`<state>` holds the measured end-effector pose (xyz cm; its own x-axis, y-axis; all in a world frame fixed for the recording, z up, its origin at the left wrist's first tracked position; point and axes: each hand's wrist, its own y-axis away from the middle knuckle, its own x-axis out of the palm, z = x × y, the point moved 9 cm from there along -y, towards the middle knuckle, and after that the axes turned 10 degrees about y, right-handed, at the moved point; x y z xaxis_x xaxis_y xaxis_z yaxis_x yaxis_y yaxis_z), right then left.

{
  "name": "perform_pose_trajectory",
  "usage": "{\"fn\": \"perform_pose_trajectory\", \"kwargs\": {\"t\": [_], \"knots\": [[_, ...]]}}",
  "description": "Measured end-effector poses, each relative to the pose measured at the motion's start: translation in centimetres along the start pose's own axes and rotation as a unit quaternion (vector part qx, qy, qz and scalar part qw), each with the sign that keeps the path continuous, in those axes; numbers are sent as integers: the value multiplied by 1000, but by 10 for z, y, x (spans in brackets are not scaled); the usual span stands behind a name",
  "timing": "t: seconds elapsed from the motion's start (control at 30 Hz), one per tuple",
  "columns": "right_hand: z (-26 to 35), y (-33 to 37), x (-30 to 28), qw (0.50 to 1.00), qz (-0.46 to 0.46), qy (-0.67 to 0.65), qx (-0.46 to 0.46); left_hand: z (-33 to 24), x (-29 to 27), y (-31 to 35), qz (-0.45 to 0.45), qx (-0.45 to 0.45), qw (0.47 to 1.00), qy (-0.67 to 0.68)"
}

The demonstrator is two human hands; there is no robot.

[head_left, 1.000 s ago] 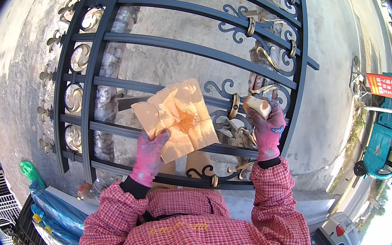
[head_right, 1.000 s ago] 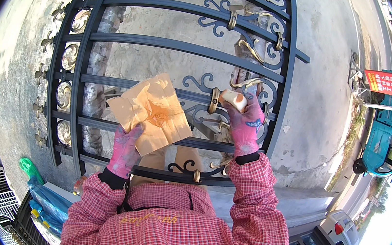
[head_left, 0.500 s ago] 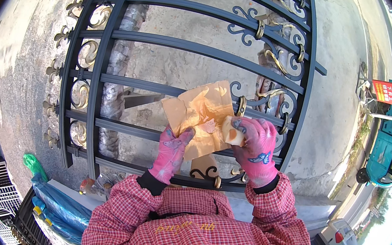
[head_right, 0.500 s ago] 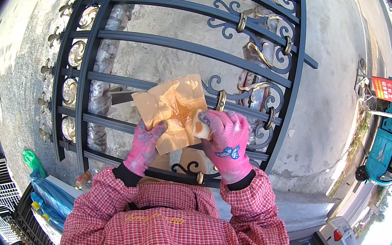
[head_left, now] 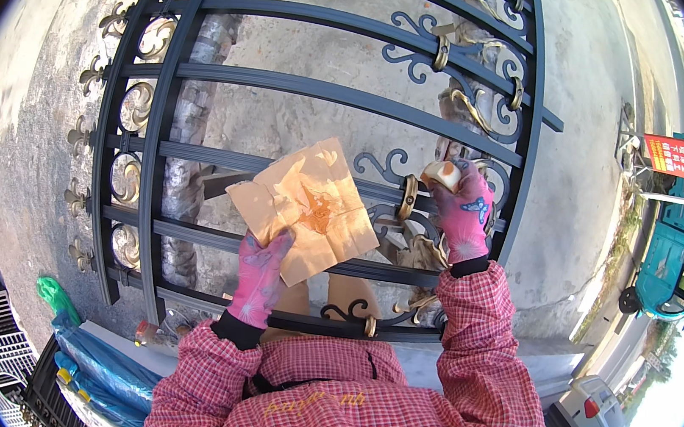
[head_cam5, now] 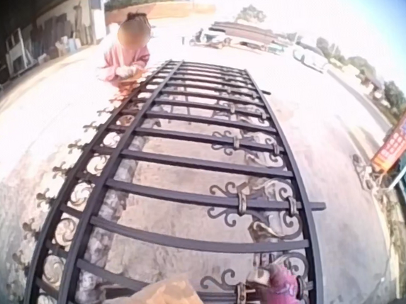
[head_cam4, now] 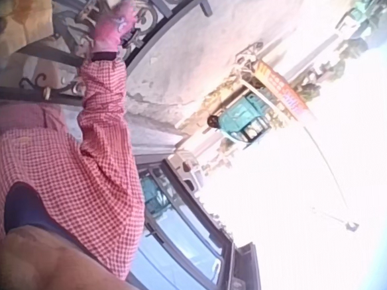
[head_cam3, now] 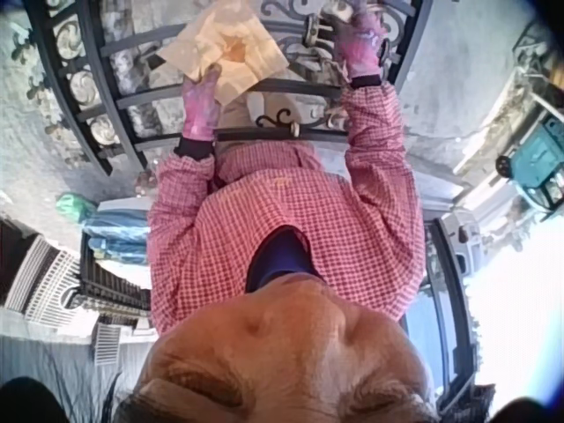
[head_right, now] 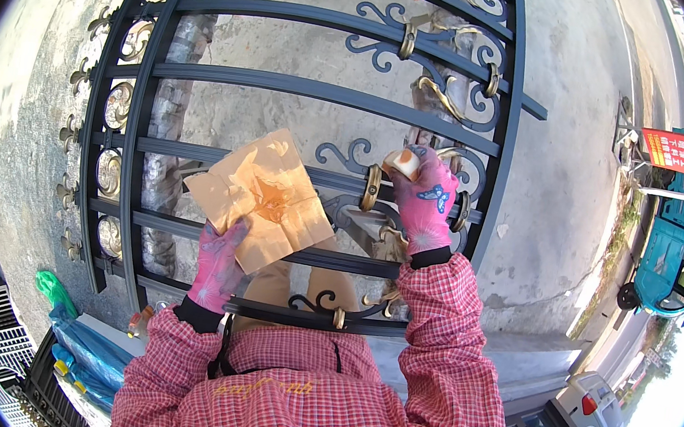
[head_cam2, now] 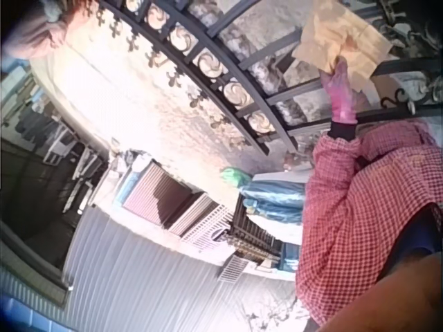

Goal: The person applies gold paint to the ornamental scrollwork of a black metal gate using a small brush. They hold a paper palette in the left hand and repeatedly dip the brush into a small container to reload paint while working on the gate's decorative elements.

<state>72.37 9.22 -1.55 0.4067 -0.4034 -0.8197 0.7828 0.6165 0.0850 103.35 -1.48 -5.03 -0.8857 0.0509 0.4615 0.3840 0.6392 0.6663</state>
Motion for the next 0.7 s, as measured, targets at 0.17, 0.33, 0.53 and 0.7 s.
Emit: {"fn": "perform_pose_trajectory", "kwargs": {"t": [0.17, 0.33, 0.53, 0.7], "knots": [[12, 0, 12, 990, 74, 105, -55, 1, 4, 1, 9, -2, 1000, 10], [17, -4, 7, 992, 44, 83, -87, 5, 1, -2, 9, -2, 1000, 15], [-42, -29, -47, 988, -111, -103, 15, 5, -8, -8, 11, 1, 1000, 18], [-24, -34, -23, 999, 5, 1, 34, 2, -7, -9, 7, 13, 1000, 18]]}}
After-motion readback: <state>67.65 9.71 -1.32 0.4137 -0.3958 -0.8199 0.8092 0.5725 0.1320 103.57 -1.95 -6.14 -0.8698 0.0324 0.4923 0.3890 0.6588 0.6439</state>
